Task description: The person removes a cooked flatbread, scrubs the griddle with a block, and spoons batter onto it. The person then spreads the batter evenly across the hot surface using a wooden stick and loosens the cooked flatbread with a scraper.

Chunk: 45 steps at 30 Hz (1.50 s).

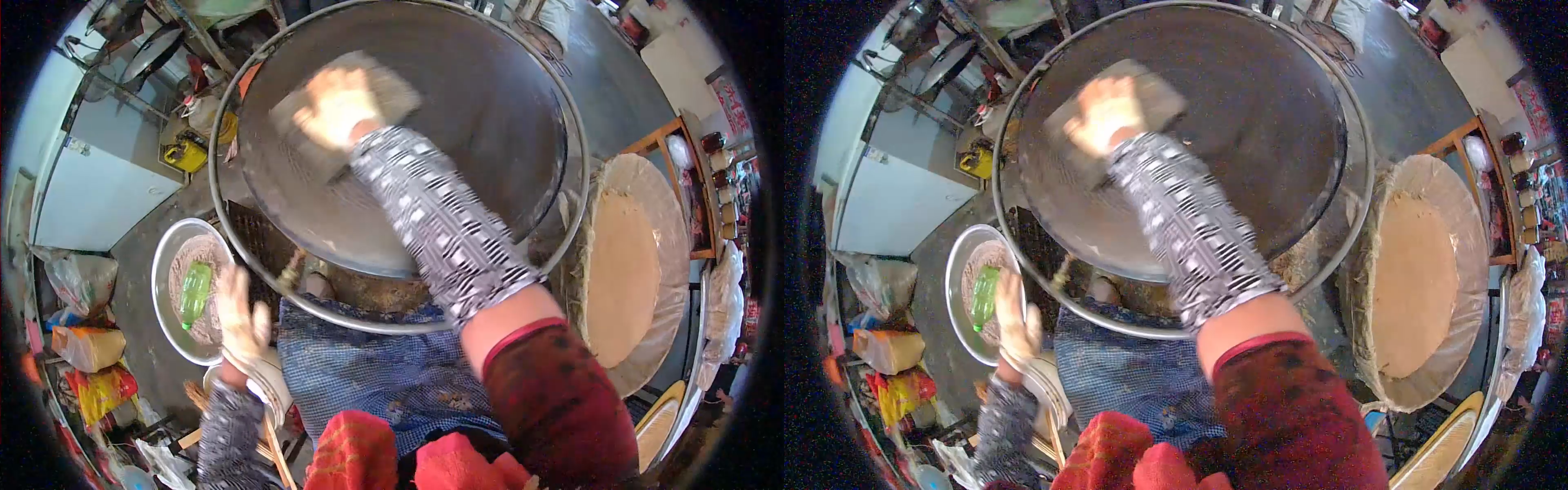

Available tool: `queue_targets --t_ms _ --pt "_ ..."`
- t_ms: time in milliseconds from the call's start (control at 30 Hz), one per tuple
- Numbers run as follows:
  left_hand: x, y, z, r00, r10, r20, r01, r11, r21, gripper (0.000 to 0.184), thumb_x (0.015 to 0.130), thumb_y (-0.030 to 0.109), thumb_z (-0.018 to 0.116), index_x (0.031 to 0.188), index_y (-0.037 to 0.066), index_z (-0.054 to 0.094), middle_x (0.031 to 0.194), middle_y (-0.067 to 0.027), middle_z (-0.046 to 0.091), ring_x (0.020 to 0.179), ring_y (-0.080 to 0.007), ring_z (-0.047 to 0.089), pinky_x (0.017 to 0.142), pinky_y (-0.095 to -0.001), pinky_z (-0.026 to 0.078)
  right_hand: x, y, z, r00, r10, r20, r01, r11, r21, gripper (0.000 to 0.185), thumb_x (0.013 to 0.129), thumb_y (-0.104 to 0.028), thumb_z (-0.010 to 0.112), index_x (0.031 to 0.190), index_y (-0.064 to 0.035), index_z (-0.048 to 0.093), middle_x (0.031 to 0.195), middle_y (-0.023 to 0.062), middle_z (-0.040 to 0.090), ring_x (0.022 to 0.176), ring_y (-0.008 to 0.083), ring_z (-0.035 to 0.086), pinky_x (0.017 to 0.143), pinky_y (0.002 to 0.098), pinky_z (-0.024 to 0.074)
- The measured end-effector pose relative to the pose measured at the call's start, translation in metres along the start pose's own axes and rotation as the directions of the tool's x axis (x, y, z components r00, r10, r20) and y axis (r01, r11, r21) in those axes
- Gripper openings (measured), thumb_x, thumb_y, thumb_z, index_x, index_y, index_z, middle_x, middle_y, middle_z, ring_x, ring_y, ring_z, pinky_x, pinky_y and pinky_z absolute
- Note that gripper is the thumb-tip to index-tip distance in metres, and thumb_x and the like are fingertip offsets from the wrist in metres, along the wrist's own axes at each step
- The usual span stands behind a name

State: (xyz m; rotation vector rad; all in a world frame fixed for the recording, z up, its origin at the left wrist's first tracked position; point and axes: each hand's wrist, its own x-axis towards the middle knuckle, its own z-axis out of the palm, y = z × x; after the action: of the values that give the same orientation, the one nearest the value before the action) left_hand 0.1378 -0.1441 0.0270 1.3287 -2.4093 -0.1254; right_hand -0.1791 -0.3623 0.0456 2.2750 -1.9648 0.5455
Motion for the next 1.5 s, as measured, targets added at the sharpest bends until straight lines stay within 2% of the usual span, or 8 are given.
queue_targets --t_ms 233,567,733,900,933,1133,1333,1500 --pt "0.082 -0.07 0.014 0.752 0.413 0.514 -0.563 0.807 0.175 0.075 0.066 0.055 0.067 0.114 -0.001 0.052 0.117 -0.0225 0.049 0.124 -0.0425 0.041 0.113 -0.0555 0.024 -0.099 0.256 -0.029 0.878 0.365 -0.31 -0.463 0.814 -0.35 0.066 0.094 -0.052 0.036 0.136 -0.0028 0.046 0.135 0.0147 0.05 0.128 0.0268 0.042 0.106 0.0531 0.0231" --pt "0.003 0.171 0.067 0.984 0.126 0.128 -0.082 0.949 -0.303 0.054 0.085 0.028 0.065 0.127 0.0 0.044 0.119 -0.0203 0.051 0.113 -0.0342 0.049 0.099 -0.0469 0.037 -0.194 0.105 -0.076 0.944 0.286 -0.167 -0.313 0.935 -0.168 0.062 0.091 -0.046 0.045 0.131 0.0021 0.049 0.136 0.0183 0.048 0.128 0.0332 0.041 0.11 0.0572 0.0204" --pt "0.007 0.218 0.05 0.762 -0.324 0.561 0.446 -0.365 -0.817 0.069 0.097 0.052 0.048 0.145 0.005 0.032 0.141 -0.0125 0.043 0.128 -0.0241 0.043 0.106 -0.0432 0.038 -0.256 -0.001 -0.077 0.991 0.135 0.016 -0.136 0.986 0.093 0.068 0.095 -0.048 0.039 0.143 -0.0001 0.039 0.151 0.0167 0.035 0.143 0.0325 0.024 0.117 0.0552 0.0097" --pt "-0.018 0.219 0.036 0.783 -0.23 0.578 0.498 -0.326 -0.804 0.04 0.098 0.036 0.054 0.125 0.007 0.054 0.124 -0.0077 0.059 0.11 -0.0198 0.059 0.088 -0.0341 0.05 -0.327 -0.044 -0.083 0.995 -0.074 0.072 0.034 0.891 0.452 0.056 0.099 -0.04 0.039 0.138 -0.0001 0.045 0.146 0.0156 0.042 0.138 0.0341 0.032 0.115 0.0536 0.0146" --pt "-0.022 0.223 0.031 0.782 -0.218 0.584 0.514 -0.304 -0.802 0.04 0.098 0.036 0.054 0.125 0.007 0.054 0.124 -0.0077 0.059 0.11 -0.0198 0.059 0.088 -0.0341 0.05 -0.354 -0.036 -0.089 0.982 -0.117 0.15 -0.06 0.559 0.827 0.066 0.098 -0.051 0.031 0.143 -0.003 0.039 0.148 0.0179 0.039 0.142 0.0331 0.028 0.117 0.0535 0.0106" --pt "-0.037 0.334 -0.013 0.766 -0.139 0.627 0.64 0.081 -0.764 0.037 0.095 0.024 0.059 0.125 0.004 0.051 0.114 -0.011 0.061 0.092 -0.0208 0.065 0.073 -0.0332 0.056 -0.516 -0.017 -0.18 0.971 0.238 0.003 -0.215 0.872 0.439 0.09 0.061 -0.024 0.08 0.141 -0.0083 0.041 0.131 0.0136 0.054 0.124 0.0305 0.049 0.104 0.0478 0.0348" --pt "-0.073 0.387 -0.009 0.629 0.357 0.69 0.618 0.309 -0.723 0.04 0.099 0.023 0.055 0.13 -0.001 0.048 0.114 -0.0161 0.062 0.089 -0.0212 0.066 0.077 -0.0323 0.056 -0.665 -0.023 -0.172 0.311 0.922 0.231 -0.856 0.166 0.489 0.056 0.078 -0.015 0.07 0.131 -0.0111 0.053 0.107 0.021 0.066 0.096 0.039 0.065 0.085 0.0428 0.0529" --pt "-0.087 0.335 0.001 0.584 0.315 0.748 0.716 0.235 -0.657 0.032 0.099 0.013 0.054 0.128 0.001 0.051 0.111 -0.0119 0.061 0.092 -0.0187 0.064 0.081 -0.0309 0.054 -0.826 -0.019 -0.038 -0.015 0.868 0.495 -0.957 -0.157 0.246 0.039 0.085 -0.033 0.062 0.114 -0.007 0.064 0.096 0.0199 0.069 0.087 0.0372 0.066 0.078 0.0442 0.0523"
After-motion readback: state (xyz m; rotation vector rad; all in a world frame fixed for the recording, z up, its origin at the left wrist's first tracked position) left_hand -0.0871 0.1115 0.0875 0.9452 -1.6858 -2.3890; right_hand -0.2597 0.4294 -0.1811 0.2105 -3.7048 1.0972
